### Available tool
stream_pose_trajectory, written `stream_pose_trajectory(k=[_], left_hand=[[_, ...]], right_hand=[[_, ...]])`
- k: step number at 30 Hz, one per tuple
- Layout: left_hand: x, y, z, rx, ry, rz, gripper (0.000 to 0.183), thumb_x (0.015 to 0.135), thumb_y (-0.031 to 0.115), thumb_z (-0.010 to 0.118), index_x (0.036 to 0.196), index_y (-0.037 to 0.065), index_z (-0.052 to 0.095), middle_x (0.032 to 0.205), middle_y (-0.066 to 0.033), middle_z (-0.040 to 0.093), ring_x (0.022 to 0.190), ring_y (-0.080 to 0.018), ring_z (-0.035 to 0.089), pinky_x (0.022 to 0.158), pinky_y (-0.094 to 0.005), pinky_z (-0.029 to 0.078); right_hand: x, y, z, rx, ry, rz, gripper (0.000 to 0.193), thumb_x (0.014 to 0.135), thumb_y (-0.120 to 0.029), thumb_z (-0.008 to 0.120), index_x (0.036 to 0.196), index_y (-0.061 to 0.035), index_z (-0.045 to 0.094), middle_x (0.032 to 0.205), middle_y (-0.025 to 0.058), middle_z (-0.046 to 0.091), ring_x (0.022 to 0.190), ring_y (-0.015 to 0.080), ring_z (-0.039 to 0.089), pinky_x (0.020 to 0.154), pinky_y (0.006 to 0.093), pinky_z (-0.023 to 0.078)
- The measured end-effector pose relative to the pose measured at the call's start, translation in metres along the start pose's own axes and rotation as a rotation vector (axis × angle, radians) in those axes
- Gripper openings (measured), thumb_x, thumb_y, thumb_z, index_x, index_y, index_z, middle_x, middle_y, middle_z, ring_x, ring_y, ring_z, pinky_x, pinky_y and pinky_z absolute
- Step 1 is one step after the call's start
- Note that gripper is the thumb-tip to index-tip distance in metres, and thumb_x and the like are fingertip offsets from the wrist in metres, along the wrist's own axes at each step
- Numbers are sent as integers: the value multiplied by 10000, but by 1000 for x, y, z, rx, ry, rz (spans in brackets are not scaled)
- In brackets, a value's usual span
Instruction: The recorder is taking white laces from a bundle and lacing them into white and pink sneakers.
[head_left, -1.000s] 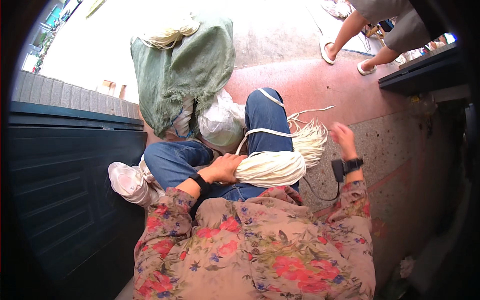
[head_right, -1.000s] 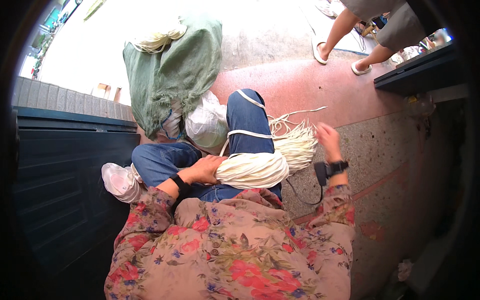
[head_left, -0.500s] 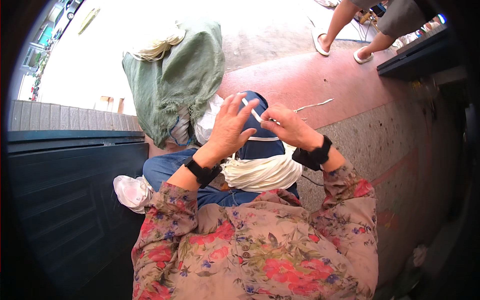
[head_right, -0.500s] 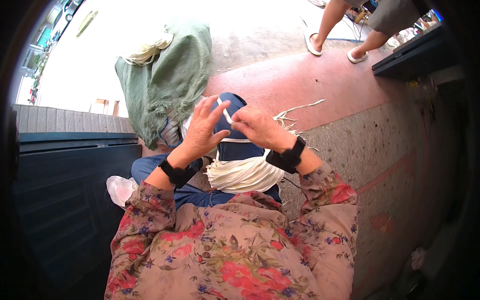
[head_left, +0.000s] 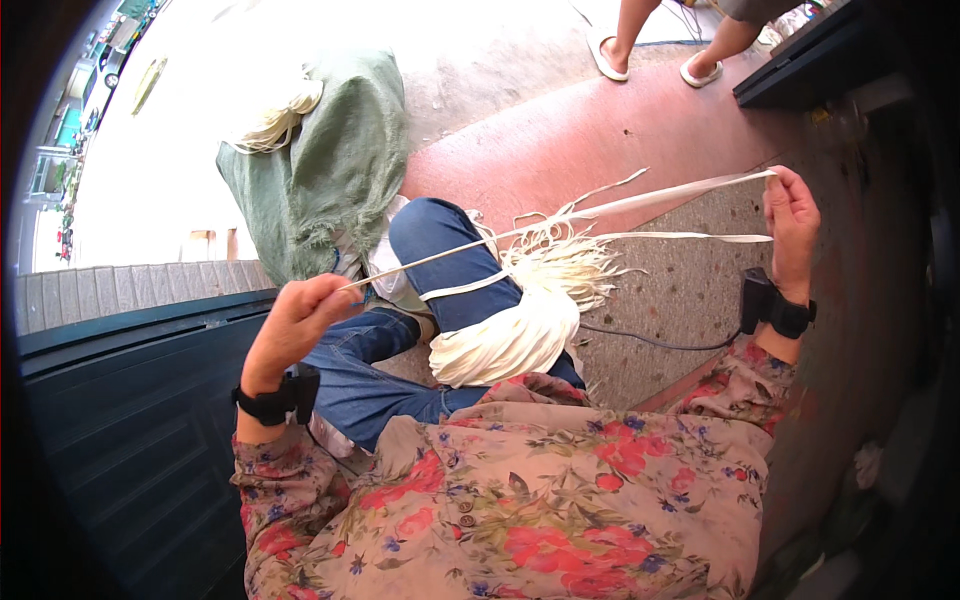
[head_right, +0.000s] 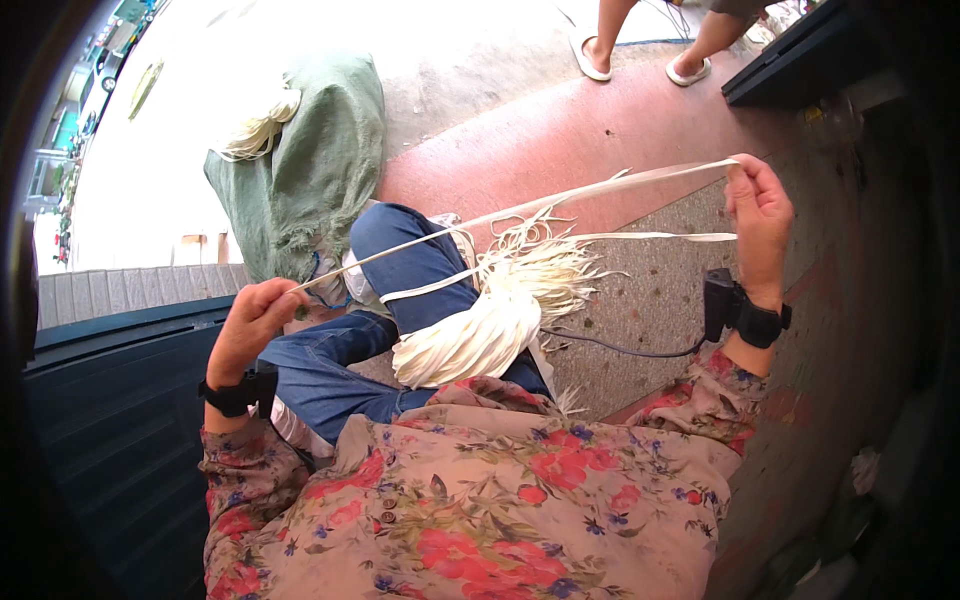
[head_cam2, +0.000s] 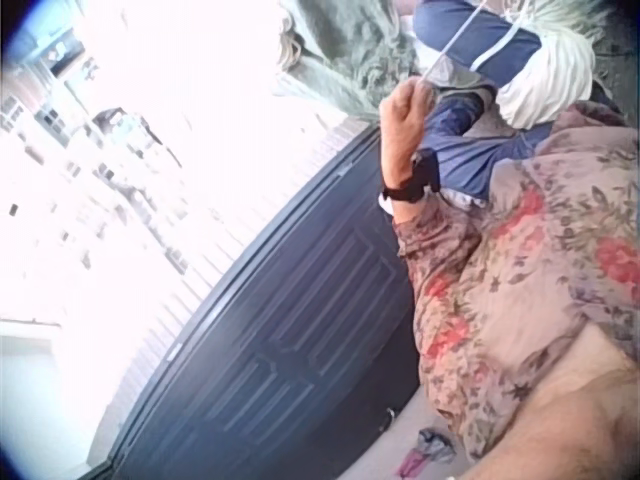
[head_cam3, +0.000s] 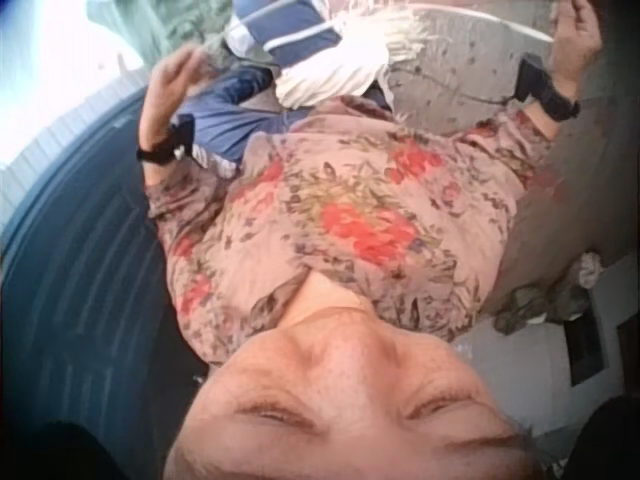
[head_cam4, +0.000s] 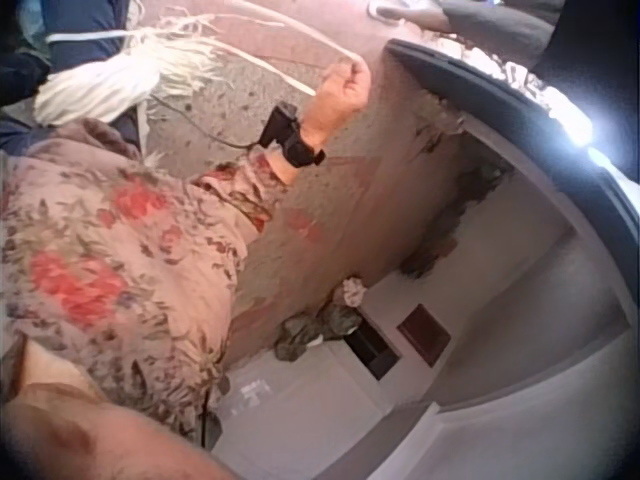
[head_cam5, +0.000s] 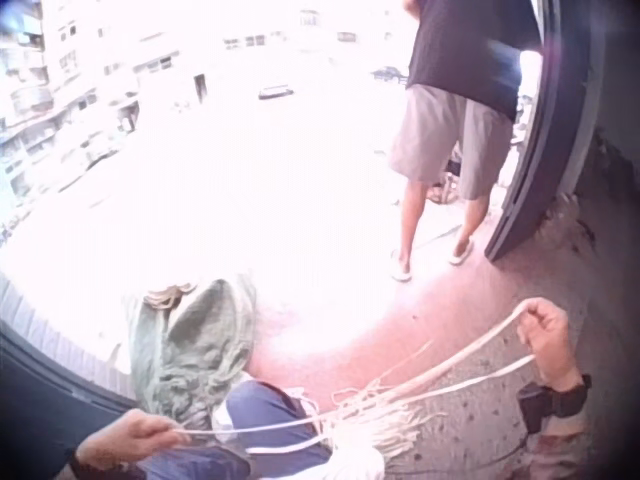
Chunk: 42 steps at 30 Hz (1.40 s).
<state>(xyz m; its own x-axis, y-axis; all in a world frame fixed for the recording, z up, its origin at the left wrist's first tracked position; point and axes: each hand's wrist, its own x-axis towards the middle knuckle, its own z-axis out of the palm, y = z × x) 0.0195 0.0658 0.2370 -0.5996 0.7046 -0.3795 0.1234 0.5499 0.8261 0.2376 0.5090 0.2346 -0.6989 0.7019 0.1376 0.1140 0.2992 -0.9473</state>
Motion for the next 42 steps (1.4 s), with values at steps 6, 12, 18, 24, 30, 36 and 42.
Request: stream_pose_trajectory(k=[6,12,18,24,30,36,42], left_hand=[[-12,-28,-8,-129,62,-178,184,868,159,512,856,-5,594,633,40,480,565,-44,412,509,-185,341],[-8,-90,32,-65,-77,-229,220,880,179,496,925,-12,597,663,2,530,607,-72,489,575,-201,407],[-17,-137,65,-211,-171,-304,245,870,192,511,942,-24,599,726,-25,582,681,-82,528,629,-210,434],[-19,-171,75,-47,-284,-249,289,849,225,524,937,-38,603,821,-67,627,748,-114,557,696,-246,443],[-11,-189,92,-127,-175,-217,297,841,233,529,974,-23,600,855,-95,635,782,-125,560,736,-258,435],[11,-197,103,-258,-177,-158,285,843,221,529,1007,-1,599,898,-86,638,815,-131,559,763,-260,428],[21,-207,99,-337,-154,-188,251,829,190,533,956,-8,619,891,-77,637,832,-143,561,767,-265,425]], right_hand=[[-8,31,-38,-285,-30,31,180,846,-155,569,936,-1,596,734,-65,504,649,16,427,592,153,353],[-15,65,-58,-193,41,160,216,838,-185,587,934,8,597,758,-70,512,657,15,433,598,155,356],[-26,116,-81,-321,64,310,237,838,-222,578,930,-5,605,678,-80,467,559,22,368,481,178,291],[-46,167,-71,-480,0,420,236,835,-239,565,920,-25,615,619,-75,446,506,18,338,438,184,261],[-72,205,-72,-432,-56,488,203,835,-243,563,840,-47,614,577,-75,419,476,27,336,412,200,262],[-89,233,-77,-578,-140,538,195,821,-232,577,784,-43,607,542,-49,451,437,42,390,390,204,319],[-86,217,-61,-561,-211,541,184,815,-213,578,801,-31,606,555,-35,475,441,43,407,391,203,333]])
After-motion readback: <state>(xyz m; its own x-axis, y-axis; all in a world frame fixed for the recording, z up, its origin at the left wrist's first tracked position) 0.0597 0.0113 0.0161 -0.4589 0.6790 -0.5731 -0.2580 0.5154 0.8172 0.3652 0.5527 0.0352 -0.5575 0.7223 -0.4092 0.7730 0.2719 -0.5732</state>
